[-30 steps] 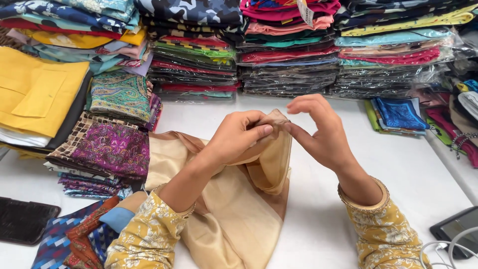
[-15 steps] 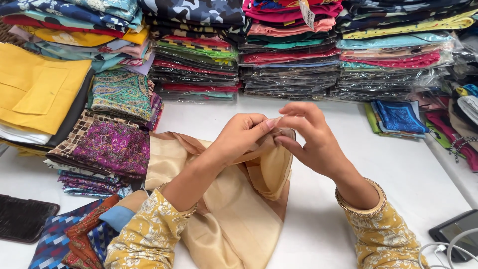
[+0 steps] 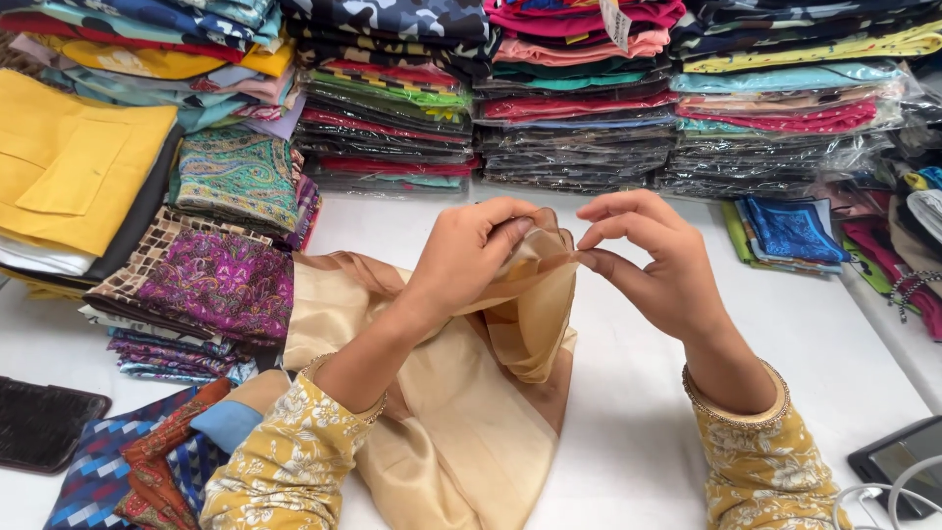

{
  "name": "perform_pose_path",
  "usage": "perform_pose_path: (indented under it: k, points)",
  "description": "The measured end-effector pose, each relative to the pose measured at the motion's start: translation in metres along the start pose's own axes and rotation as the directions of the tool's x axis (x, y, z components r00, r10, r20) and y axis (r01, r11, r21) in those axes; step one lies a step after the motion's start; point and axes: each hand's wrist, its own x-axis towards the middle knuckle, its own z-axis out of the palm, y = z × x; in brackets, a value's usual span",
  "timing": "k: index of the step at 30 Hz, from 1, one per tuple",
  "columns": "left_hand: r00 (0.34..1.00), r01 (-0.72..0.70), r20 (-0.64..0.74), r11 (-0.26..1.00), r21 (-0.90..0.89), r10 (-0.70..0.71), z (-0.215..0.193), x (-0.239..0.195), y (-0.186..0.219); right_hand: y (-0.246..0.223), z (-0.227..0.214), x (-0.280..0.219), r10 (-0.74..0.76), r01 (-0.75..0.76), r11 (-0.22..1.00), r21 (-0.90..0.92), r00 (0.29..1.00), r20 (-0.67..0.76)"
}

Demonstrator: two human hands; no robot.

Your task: The person folds several different patterned fabrics on a white table. They unfold each fabric, smooth it out, and fold it into a neat rectangle before placing it on a growing stack. The fabrics include a brown checkered piece, a purple floral piece, a green striped piece, a blue checkered piece, a pink floral piece, a blue shiny piece, and a beige piece.

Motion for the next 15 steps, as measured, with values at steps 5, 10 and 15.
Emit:
perform_pose_path:
  k: [5, 10, 15]
  points:
    - [0.923, -0.374, -0.011, 0.904, 0.205, 0.384, 0.012, -0.006, -0.005, -0.008, 0.008, 0.002, -0.003, 0.003, 1.0, 0.013, 1.0, 0.016]
    - [0.909, -0.402, 0.024, 0.86, 0.315, 0.416, 0.016, -0.009, -0.003, -0.001, 0.009, 0.0, 0.05, -0.052, 0.998, 0.042, 0.998, 0.031]
    - [0.937, -0.317, 0.157, 0.948, 0.003, 0.313, 0.012, -0.006, -0.003, -0.003, 0.008, -0.001, 0.014, -0.014, 1.0, 0.008, 1.0, -0.004]
